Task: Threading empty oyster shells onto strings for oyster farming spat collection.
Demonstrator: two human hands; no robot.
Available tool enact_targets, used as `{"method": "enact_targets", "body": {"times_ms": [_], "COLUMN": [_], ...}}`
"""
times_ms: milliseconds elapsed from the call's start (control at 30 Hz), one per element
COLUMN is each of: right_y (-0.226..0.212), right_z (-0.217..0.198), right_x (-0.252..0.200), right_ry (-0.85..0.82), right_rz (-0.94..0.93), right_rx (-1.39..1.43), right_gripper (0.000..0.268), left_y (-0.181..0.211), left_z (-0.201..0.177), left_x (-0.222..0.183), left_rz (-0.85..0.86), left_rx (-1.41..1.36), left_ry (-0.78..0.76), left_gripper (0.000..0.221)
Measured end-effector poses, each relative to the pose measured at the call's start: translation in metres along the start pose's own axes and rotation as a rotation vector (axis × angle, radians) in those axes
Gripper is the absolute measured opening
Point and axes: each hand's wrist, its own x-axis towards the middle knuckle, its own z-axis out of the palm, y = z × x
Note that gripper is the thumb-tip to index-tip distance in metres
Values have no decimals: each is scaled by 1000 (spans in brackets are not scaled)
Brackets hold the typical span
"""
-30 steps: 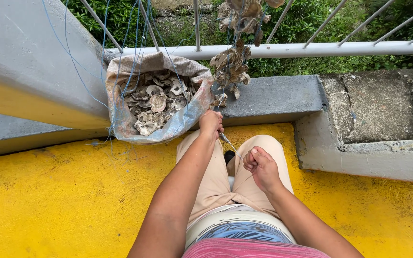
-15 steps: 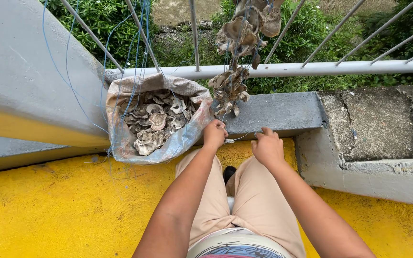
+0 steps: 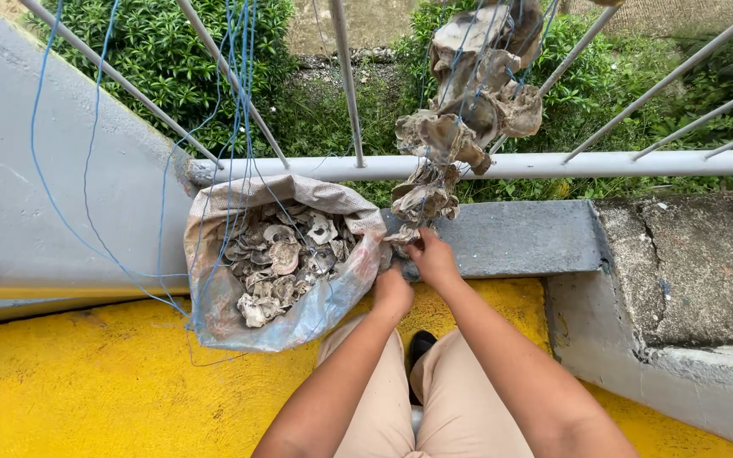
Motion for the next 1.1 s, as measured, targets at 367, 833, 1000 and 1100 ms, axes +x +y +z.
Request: {"method": "enact_targets", "body": {"times_ms": [367, 833, 1000, 1100], "right_y": [-30, -55, -68, -63], "right_z": [-108, -127, -121, -128], "right_x": [13, -10, 17, 14], "right_ry": [21, 287, 327, 262], "right_rz": [103, -239, -22, -105], "right_rx": [-189, 217, 95, -10], "right_gripper": [38, 87, 92, 89], "left_y": [115, 158, 165, 189], "left_z": [-158, -83, -141, -208], "left_x": [-2, 47, -3, -64], "left_rz": [559, 625, 564, 711], "left_rx": [-540, -258, -254, -261], "left_ry": [419, 118, 462, 563], "left_gripper": [81, 55, 66, 18]}}
